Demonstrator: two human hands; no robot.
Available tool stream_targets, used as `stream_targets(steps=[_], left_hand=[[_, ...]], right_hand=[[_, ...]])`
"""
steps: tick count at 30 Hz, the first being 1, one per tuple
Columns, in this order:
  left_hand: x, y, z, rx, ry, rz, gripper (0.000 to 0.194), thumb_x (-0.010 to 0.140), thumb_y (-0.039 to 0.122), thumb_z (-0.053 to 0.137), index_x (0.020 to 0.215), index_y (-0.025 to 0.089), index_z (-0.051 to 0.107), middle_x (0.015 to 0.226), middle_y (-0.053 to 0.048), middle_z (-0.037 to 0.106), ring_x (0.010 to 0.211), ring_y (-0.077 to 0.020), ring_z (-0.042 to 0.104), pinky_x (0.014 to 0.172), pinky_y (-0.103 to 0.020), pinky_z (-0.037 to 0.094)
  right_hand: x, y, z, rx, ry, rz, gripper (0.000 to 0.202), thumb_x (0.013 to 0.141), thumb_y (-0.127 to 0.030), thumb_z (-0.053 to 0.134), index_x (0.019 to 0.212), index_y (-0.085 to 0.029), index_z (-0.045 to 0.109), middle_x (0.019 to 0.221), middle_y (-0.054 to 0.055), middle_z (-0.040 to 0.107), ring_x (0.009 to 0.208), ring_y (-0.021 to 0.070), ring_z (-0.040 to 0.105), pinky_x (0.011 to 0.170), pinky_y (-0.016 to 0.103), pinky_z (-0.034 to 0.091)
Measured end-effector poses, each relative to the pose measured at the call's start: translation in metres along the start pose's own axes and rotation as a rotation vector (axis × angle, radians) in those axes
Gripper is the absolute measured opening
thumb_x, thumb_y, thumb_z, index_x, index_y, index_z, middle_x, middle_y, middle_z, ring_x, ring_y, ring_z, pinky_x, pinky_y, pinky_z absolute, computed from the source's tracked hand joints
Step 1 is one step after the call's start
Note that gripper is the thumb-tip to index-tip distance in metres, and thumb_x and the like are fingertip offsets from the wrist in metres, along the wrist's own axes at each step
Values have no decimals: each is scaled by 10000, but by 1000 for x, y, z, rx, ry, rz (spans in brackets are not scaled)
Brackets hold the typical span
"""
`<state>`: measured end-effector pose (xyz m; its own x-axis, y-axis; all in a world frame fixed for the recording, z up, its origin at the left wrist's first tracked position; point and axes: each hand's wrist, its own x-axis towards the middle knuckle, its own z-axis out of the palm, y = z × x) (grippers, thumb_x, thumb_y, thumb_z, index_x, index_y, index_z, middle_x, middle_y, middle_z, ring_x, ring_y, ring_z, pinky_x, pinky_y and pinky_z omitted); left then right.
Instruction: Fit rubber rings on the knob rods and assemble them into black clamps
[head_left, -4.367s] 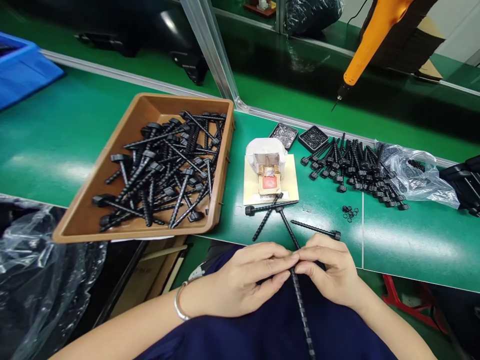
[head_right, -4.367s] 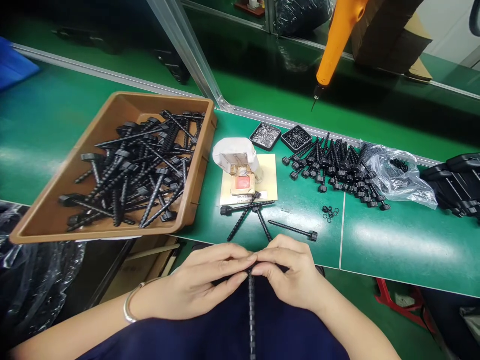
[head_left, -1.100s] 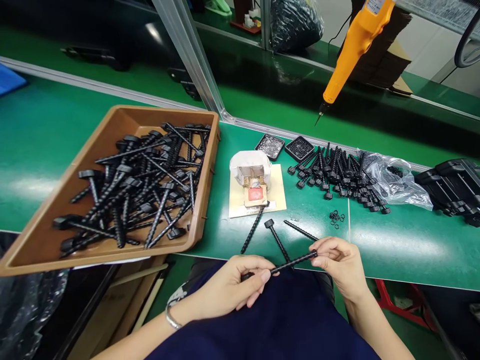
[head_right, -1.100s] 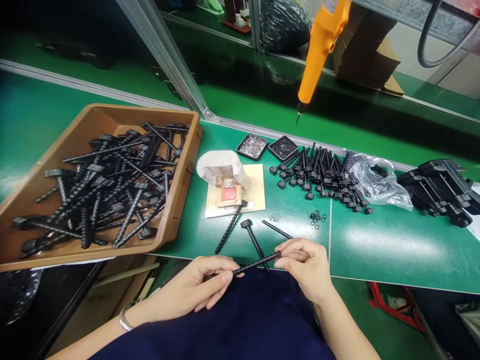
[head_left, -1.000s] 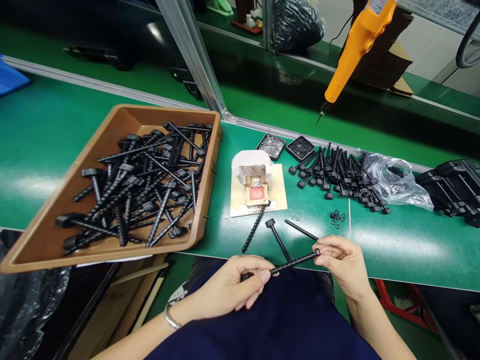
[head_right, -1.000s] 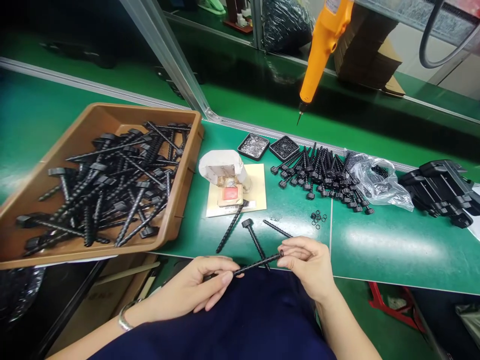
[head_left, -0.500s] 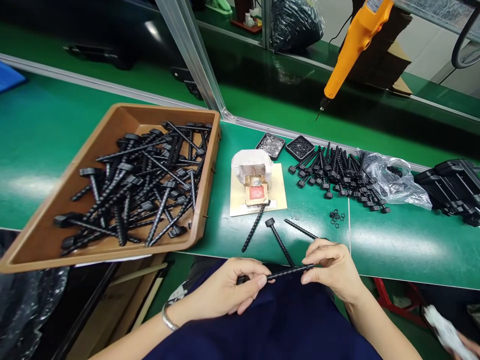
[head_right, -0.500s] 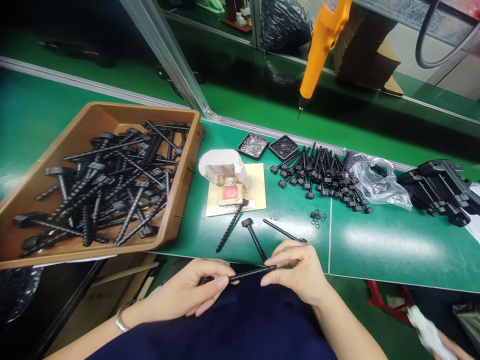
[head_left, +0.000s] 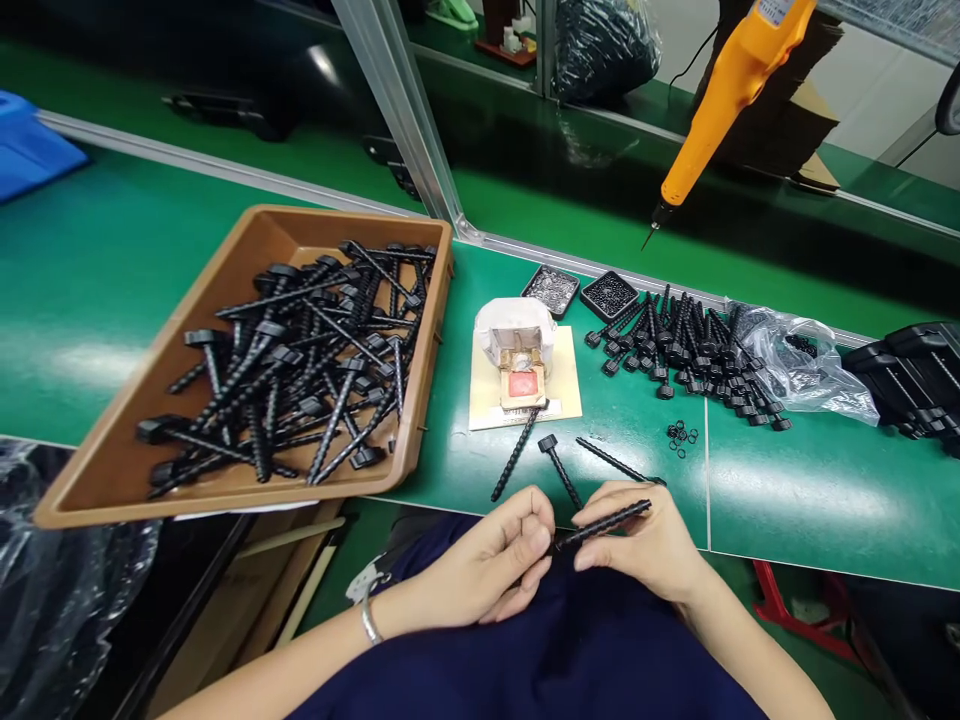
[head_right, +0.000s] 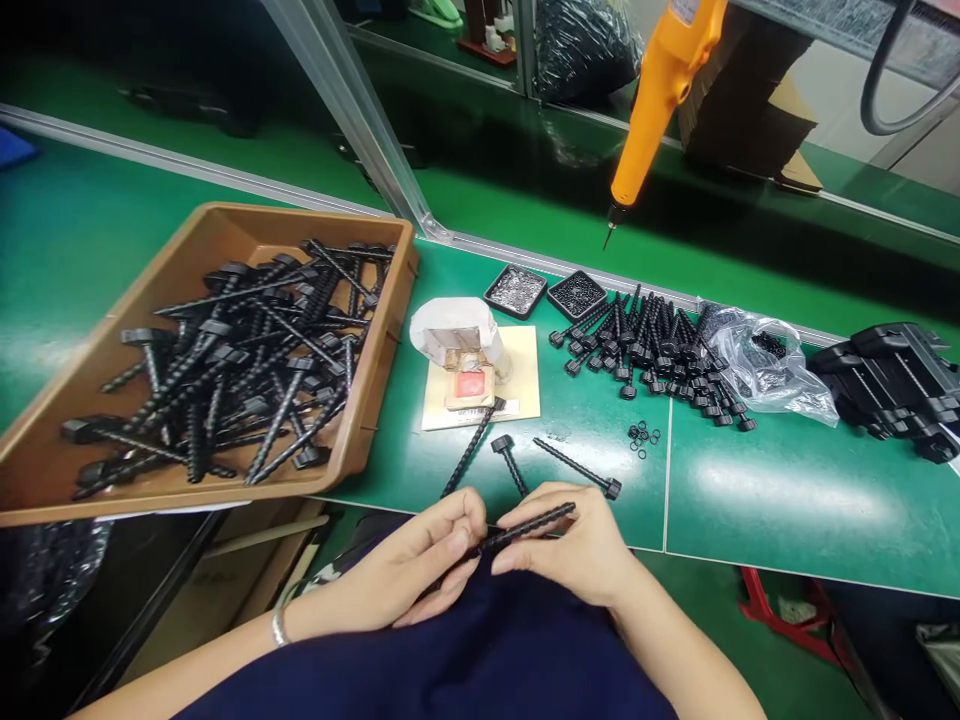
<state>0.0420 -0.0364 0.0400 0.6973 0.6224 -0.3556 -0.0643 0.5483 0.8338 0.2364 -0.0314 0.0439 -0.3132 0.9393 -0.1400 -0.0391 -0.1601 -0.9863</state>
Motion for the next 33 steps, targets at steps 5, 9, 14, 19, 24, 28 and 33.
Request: stream_targets(steps=[5, 9, 14, 19, 24, 28, 33], left_hand=[[1, 2, -1, -20, 34, 72, 504, 865, 730, 418, 869, 226, 402, 449, 144, 339, 300, -47, 289, 320, -146, 174], [2, 5, -1, -34, 94, 118, 585, 789, 778, 482, 923, 209, 458, 682, 60, 527, 419, -70, 494, 375, -177, 357], [4, -1, -2, -62, 235, 146, 523, 686, 544, 820, 947, 186, 543, 748, 25, 627, 630, -124, 637, 589, -229, 508], [5, -6, -4, -13, 323, 144, 415, 703, 487, 822, 836, 109, 715, 621, -27, 687, 558, -143, 627, 566, -254, 535], [9, -8, -3, 51, 395, 214, 363, 740, 474, 795, 871, 136, 791, 791, -52, 735, 649, -150, 690, 654, -248, 605], [8, -11, -3, 149, 450, 285, 361, 699, 388, 842, 973, 160, 785, 938, -79, 743, 712, -190, 734, 679, -285, 640], [1, 1, -7, 353, 478, 408, 175, 780, 198, 746, 945, 160, 791, 918, -105, 758, 706, -181, 706, 679, -276, 621]], right_hand=[[3, 5, 13, 11, -96, -55, 248, 654, -420, 869, 811, -238, 807, 781, 38, 732, 690, 164, 683, 662, 270, 570], [4, 1, 16, -29, -72, -118, 233, 706, -445, 831, 823, -245, 803, 778, 41, 742, 675, 180, 696, 653, 301, 585], [0, -16, -2, -207, 94, -263, 136, 729, -345, 840, 815, -247, 800, 728, 32, 735, 625, 157, 678, 589, 254, 574], [-1, -10, 1, -300, 107, -413, 123, 770, -309, 815, 839, -215, 777, 740, 35, 720, 579, 129, 661, 533, 212, 560], [1, 2, 5, -609, 131, -638, 105, 922, -199, 636, 927, -193, 740, 749, 48, 713, 610, 135, 663, 552, 226, 555], [-2, 3, 5, -732, 128, -696, 219, 929, -103, 541, 976, -199, 732, 772, 71, 721, 627, 162, 660, 558, 271, 543], [-6, -1, 2, -510, 57, -599, 312, 906, -51, 527, 1091, -221, 712, 912, 85, 702, 773, 158, 681, 656, 262, 583]])
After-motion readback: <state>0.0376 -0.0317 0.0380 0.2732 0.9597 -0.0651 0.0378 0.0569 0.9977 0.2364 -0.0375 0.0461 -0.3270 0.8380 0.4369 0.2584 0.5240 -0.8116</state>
